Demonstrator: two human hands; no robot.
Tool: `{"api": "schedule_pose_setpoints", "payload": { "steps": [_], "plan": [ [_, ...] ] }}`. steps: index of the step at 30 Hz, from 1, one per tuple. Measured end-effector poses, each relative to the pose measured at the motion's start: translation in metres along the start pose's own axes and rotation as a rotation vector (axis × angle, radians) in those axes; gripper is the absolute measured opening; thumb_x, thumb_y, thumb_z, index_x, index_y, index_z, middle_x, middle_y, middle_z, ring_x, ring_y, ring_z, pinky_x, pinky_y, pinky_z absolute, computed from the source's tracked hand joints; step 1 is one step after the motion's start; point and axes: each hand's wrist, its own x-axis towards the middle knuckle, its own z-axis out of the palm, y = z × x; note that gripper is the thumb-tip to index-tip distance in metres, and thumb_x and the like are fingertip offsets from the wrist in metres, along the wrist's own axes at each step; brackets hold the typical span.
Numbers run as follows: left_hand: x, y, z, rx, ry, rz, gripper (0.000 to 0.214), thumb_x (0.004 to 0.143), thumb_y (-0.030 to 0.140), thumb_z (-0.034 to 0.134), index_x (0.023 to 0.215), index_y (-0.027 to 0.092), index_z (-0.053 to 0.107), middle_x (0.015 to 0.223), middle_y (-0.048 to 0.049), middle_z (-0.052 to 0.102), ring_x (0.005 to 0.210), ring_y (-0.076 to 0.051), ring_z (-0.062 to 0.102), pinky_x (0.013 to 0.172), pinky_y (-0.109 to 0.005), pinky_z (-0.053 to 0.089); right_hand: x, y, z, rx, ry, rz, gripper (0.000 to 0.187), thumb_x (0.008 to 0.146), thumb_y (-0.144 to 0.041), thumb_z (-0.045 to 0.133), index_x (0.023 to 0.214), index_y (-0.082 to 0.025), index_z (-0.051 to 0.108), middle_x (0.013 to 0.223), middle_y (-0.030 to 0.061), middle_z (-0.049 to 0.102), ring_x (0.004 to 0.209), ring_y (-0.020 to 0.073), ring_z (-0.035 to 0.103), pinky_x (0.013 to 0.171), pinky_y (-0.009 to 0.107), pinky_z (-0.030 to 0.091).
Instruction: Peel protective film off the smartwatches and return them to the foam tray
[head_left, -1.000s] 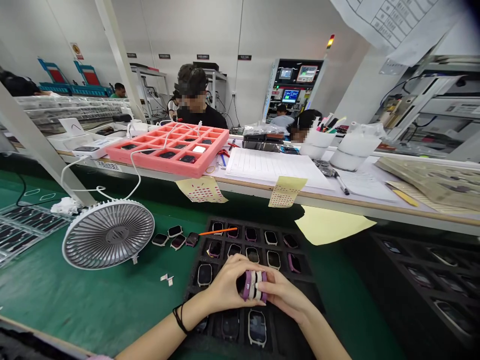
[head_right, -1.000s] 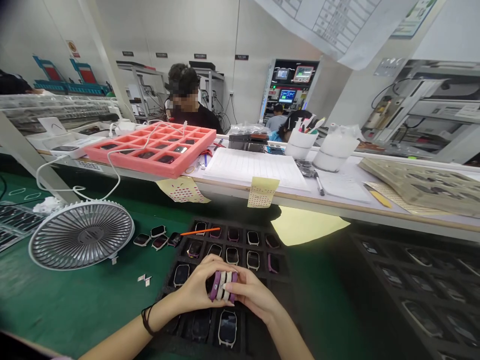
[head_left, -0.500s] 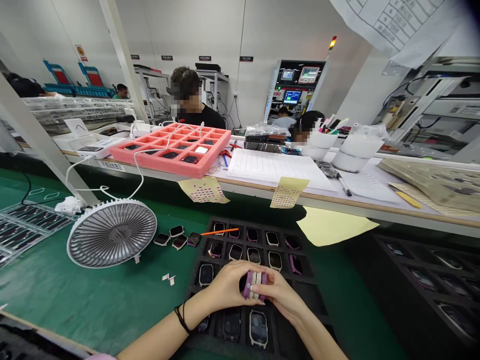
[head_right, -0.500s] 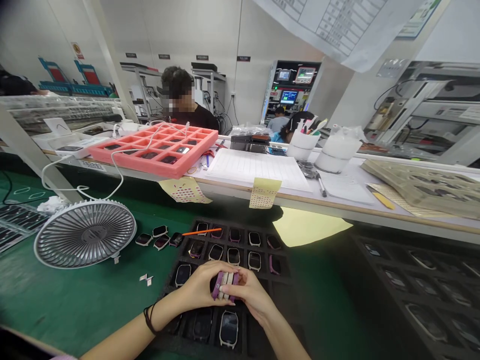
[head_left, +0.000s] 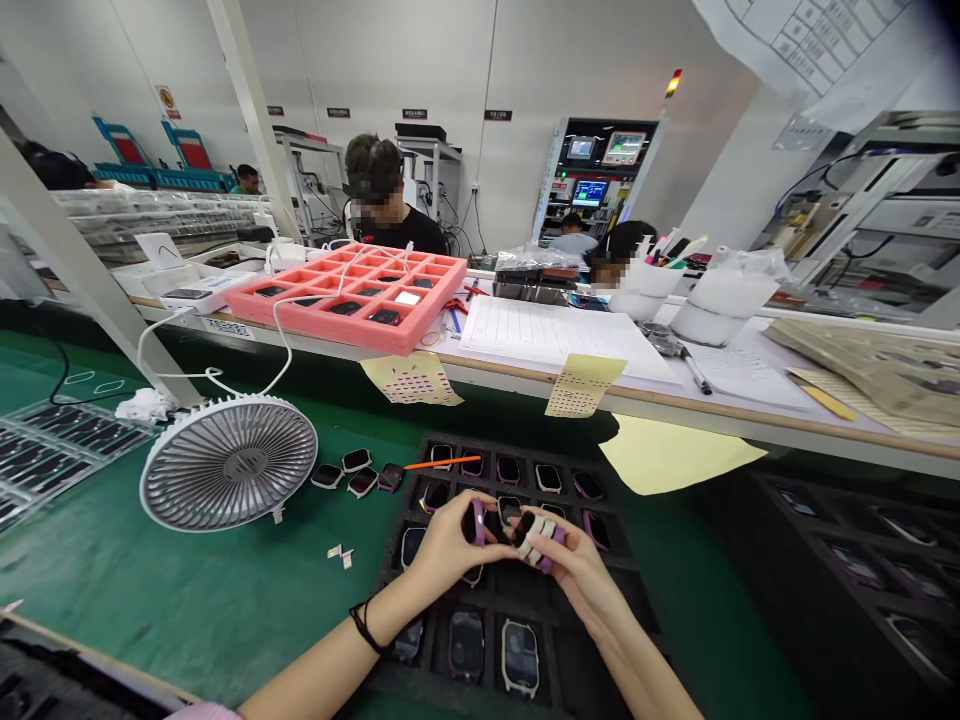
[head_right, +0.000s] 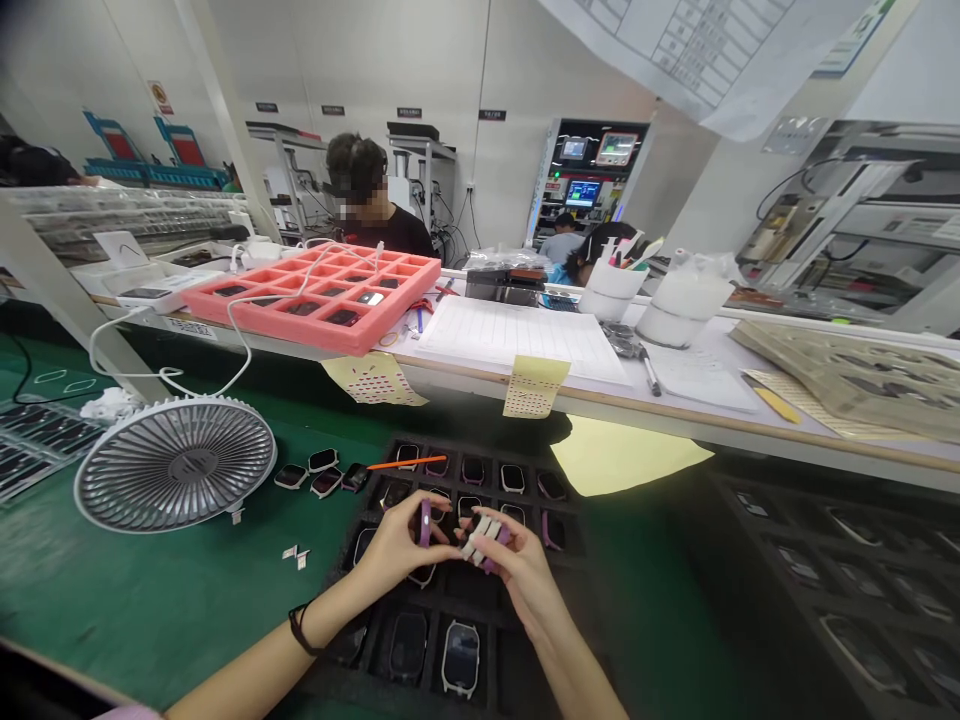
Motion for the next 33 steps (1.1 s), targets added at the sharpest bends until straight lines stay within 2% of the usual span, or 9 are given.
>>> {"api": "schedule_pose_setpoints", "payload": {
  "steps": [2, 3, 6, 10, 15, 19, 24, 29, 33],
  "plan": [
    [0.004, -0.001, -0.001, -0.187, 0.036, -0.186, 0.055, 0.062, 0.041, 0.076, 0.106, 0.019, 0.053, 0.094, -0.0023, 0.055, 0.057, -0.008, 0.054, 0.042, -0.018, 0.043, -0.001, -0.003, -0.003, 0.042, 0.014, -0.035, 0.047, 0.055, -0.028, 0.086, 0.097, -0.016, 0.068, 0.093, 0.0099, 0.071, 0.087, 0.0278, 0.067, 0.079, 0.042, 0.053],
    [0.006, -0.001, -0.002, -0.266, 0.044, -0.259, 0.058, 0.061, 0.040, 0.076, 0.109, 0.020, 0.051, 0.092, -0.0004, 0.051, 0.053, -0.005, 0.048, 0.037, -0.015, 0.036, -0.002, -0.004, -0.004, 0.048, 0.020, -0.042, 0.046, 0.056, -0.028, 0.085, 0.097, -0.016, 0.068, 0.094, 0.0100, 0.071, 0.088, 0.0285, 0.067, 0.079, 0.044, 0.053],
    [0.009, 0.000, -0.003, -0.489, 0.013, -0.386, 0.058, 0.064, 0.040, 0.072, 0.115, 0.023, 0.049, 0.081, 0.0038, 0.043, 0.052, -0.003, 0.038, 0.037, -0.012, 0.024, -0.003, -0.005, -0.004, 0.032, 0.010, -0.034, 0.046, 0.057, -0.028, 0.085, 0.098, -0.016, 0.067, 0.095, 0.0101, 0.071, 0.090, 0.0295, 0.066, 0.081, 0.046, 0.053],
    [0.010, 0.002, -0.003, -0.721, -0.008, -0.424, 0.038, 0.069, 0.035, 0.061, 0.102, 0.019, 0.052, 0.067, 0.0060, 0.036, 0.051, -0.004, 0.037, 0.041, -0.013, 0.018, -0.003, -0.004, -0.002, 0.013, 0.001, -0.043, 0.046, 0.058, -0.026, 0.085, 0.100, -0.016, 0.067, 0.095, 0.0097, 0.071, 0.091, 0.0284, 0.067, 0.079, 0.042, 0.053],
    [0.009, 0.004, -0.003, -0.727, 0.033, -0.427, 0.026, 0.068, 0.032, 0.060, 0.086, 0.019, 0.047, 0.060, 0.0079, 0.031, 0.049, -0.004, 0.035, 0.043, -0.015, 0.018, -0.007, -0.002, 0.005, -0.007, 0.017, -0.061, 0.046, 0.057, -0.028, 0.085, 0.097, -0.015, 0.068, 0.092, 0.0106, 0.071, 0.087, 0.0289, 0.067, 0.072, 0.039, 0.054],
    [0.007, 0.006, -0.003, -0.779, -0.003, -0.408, 0.026, 0.068, 0.032, 0.061, 0.082, 0.019, 0.044, 0.062, 0.0078, 0.031, 0.049, -0.004, 0.035, 0.043, -0.015, 0.020, -0.010, 0.002, 0.010, -0.012, 0.036, -0.071, 0.048, 0.054, -0.030, 0.086, 0.096, -0.015, 0.068, 0.090, 0.0110, 0.071, 0.084, 0.0294, 0.068, 0.070, 0.039, 0.054],
    [0.006, 0.007, -0.004, -0.772, 0.004, -0.341, 0.025, 0.069, 0.031, 0.061, 0.085, 0.019, 0.046, 0.069, 0.0057, 0.040, 0.057, -0.006, 0.045, 0.049, -0.019, 0.037, -0.008, 0.007, 0.010, -0.030, 0.032, -0.064, 0.049, 0.053, -0.031, 0.086, 0.096, -0.015, 0.068, 0.091, 0.0114, 0.071, 0.088, 0.0312, 0.067, 0.075, 0.043, 0.054],
    [0.004, 0.009, -0.004, -0.712, -0.011, -0.322, 0.025, 0.071, 0.031, 0.060, 0.089, 0.019, 0.047, 0.077, 0.0015, 0.050, 0.079, -0.015, 0.061, 0.066, -0.027, 0.050, -0.008, 0.009, 0.009, -0.067, 0.044, -0.077, 0.051, 0.053, -0.031, 0.087, 0.097, -0.015, 0.068, 0.091, 0.0114, 0.071, 0.088, 0.0301, 0.067, 0.081, 0.043, 0.052],
    [0.004, 0.011, -0.004, -0.721, -0.024, -0.306, 0.025, 0.071, 0.031, 0.061, 0.089, 0.019, 0.048, 0.089, -0.0008, 0.051, 0.096, -0.022, 0.062, 0.074, -0.032, 0.052, -0.008, 0.009, 0.009, -0.082, 0.036, -0.065, 0.051, 0.052, -0.032, 0.087, 0.096, -0.015, 0.069, 0.090, 0.0119, 0.071, 0.087, 0.0312, 0.067, 0.080, 0.044, 0.052]
  ]
}}
